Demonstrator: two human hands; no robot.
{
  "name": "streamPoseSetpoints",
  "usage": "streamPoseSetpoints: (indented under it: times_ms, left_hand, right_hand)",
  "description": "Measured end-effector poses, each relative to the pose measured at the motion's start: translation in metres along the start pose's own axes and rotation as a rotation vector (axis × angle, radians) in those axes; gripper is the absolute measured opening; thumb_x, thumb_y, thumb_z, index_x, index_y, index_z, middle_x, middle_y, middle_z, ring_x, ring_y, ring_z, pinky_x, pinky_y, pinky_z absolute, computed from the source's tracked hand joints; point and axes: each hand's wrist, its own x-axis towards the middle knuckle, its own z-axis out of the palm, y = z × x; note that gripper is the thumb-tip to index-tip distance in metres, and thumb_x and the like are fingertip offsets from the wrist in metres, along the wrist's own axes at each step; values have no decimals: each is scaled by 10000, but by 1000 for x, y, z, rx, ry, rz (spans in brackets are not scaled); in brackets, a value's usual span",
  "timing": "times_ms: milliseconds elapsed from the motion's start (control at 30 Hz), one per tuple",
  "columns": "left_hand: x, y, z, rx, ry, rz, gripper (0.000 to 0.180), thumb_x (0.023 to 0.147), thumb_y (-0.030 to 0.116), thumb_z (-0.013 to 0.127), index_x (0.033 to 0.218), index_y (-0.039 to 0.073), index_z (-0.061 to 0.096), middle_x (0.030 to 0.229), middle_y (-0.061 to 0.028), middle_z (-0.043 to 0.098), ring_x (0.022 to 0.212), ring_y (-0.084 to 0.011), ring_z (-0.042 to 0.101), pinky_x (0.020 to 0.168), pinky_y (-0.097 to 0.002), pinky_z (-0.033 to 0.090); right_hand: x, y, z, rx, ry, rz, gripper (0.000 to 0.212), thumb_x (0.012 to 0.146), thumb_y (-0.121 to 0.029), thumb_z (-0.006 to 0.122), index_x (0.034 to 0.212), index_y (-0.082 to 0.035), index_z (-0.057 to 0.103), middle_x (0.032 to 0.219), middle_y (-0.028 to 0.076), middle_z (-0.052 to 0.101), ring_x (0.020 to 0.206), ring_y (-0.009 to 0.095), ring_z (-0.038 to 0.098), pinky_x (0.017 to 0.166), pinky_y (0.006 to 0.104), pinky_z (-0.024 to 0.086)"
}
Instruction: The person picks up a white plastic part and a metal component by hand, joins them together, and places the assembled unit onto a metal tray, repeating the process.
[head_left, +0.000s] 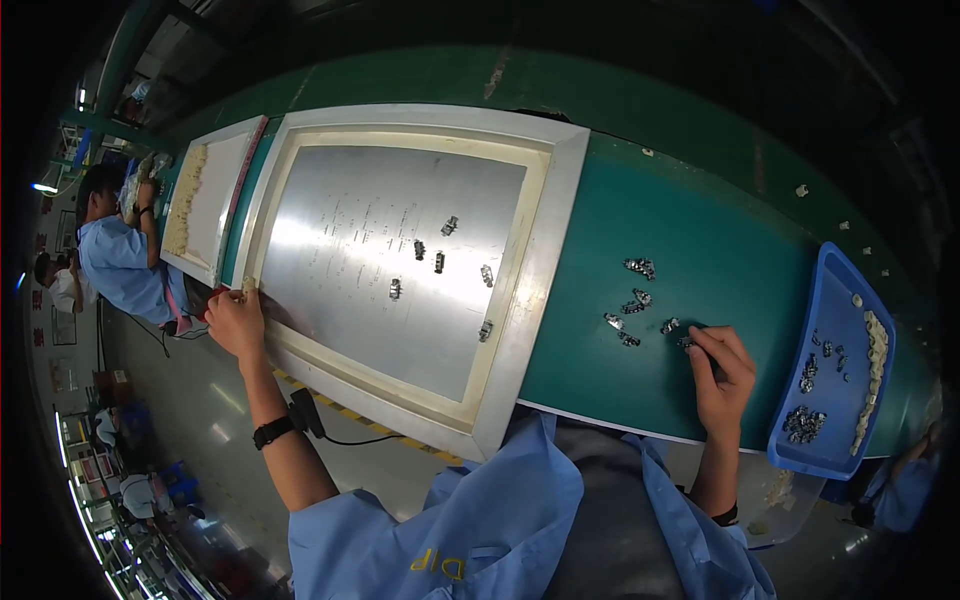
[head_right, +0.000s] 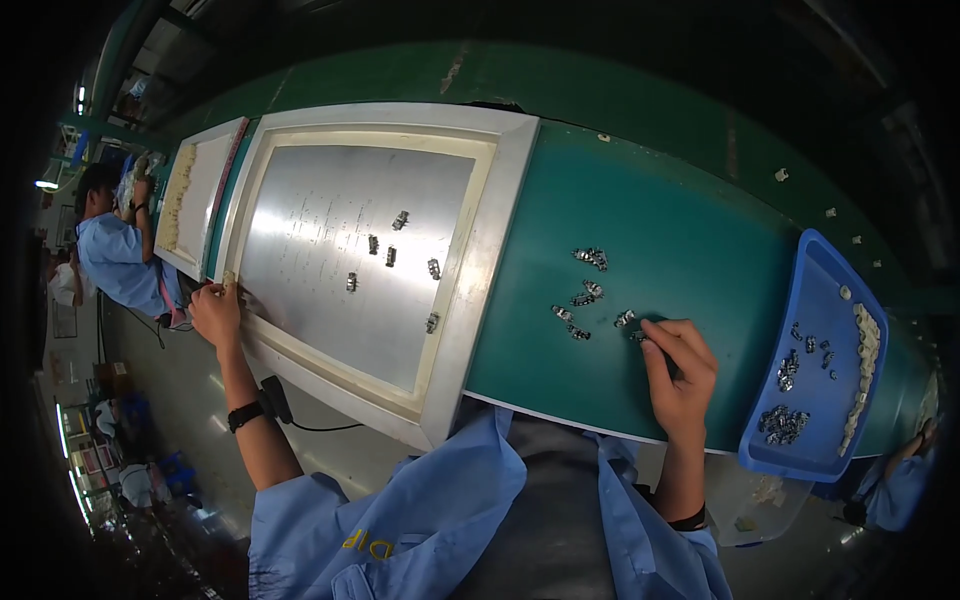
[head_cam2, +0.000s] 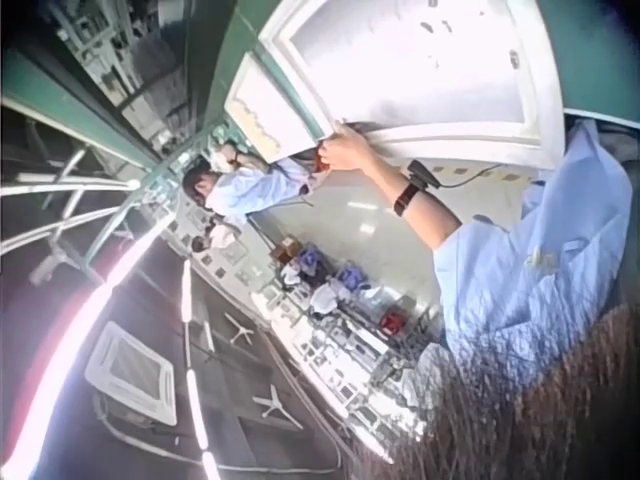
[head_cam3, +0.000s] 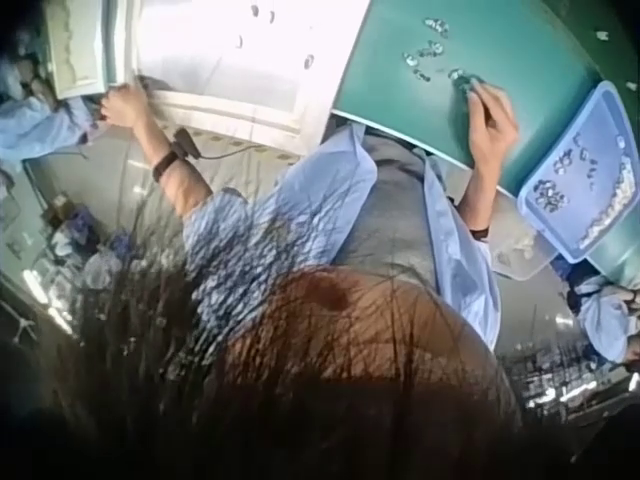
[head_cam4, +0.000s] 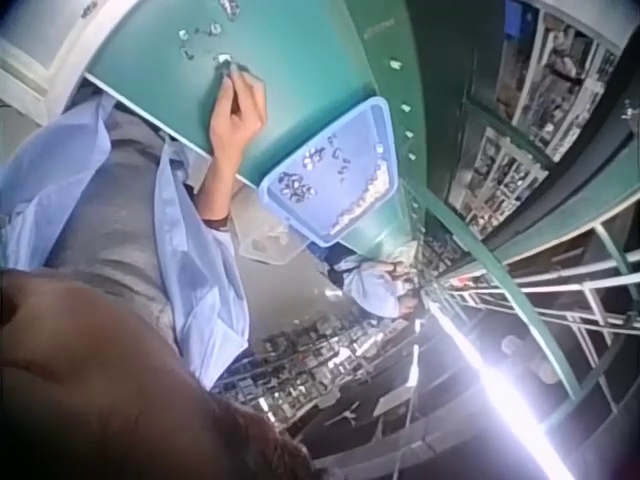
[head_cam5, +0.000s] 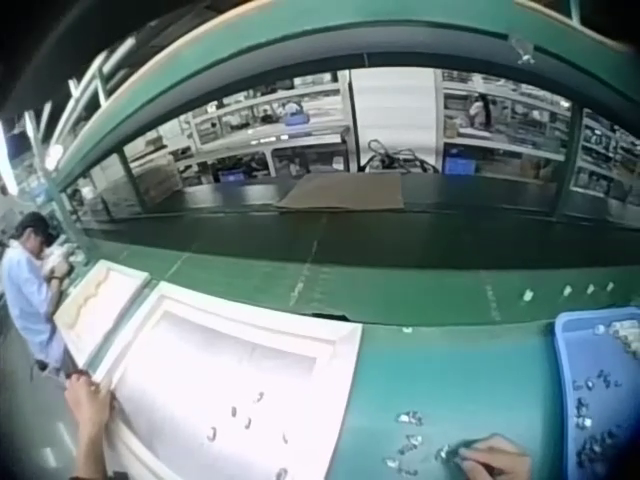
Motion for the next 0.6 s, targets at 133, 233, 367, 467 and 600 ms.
streamPoseSetpoints:
  times_ms: [133,233,367,467,600]
  left_hand:
    - [3,1,9,-21,2,-45,313,849,411,769,1003,139,774,1198,-80,662,1159,-336,585,952,-484,466]
    - [3,2,11,-24,32,-27,313,843,410,772,1009,145,781,1215,-83,659,1177,-338,576,967,-487,458]
    - [5,1,11,-51,-13,-75,316,839,405,770,1031,156,796,1240,-68,658,1211,-327,559,992,-491,442]
    - [8,2,10,-30,-65,-60,320,837,409,771,1038,164,808,1247,-58,659,1225,-323,549,1005,-497,427]
    - [3,2,1,-39,-76,-58,301,842,396,767,1029,165,816,1251,-46,660,1221,-325,549,996,-509,422]
  right_hand:
    - [-2,5,-1,39,13,2,228,900,124,662,1111,83,738,1022,120,665,858,163,634,746,256,503]
    - [-2,7,0,30,22,-15,214,915,114,657,1112,85,734,1022,117,666,868,162,641,752,256,508]
    - [-1,8,1,42,24,-18,208,919,113,652,1108,83,732,1028,120,665,867,164,642,754,258,508]
    - [-1,8,1,51,26,-25,204,921,113,650,1105,80,731,1030,121,665,867,165,643,756,260,508]
    - [0,9,3,49,35,-27,202,921,112,648,1102,77,730,1025,122,667,867,166,644,758,262,509]
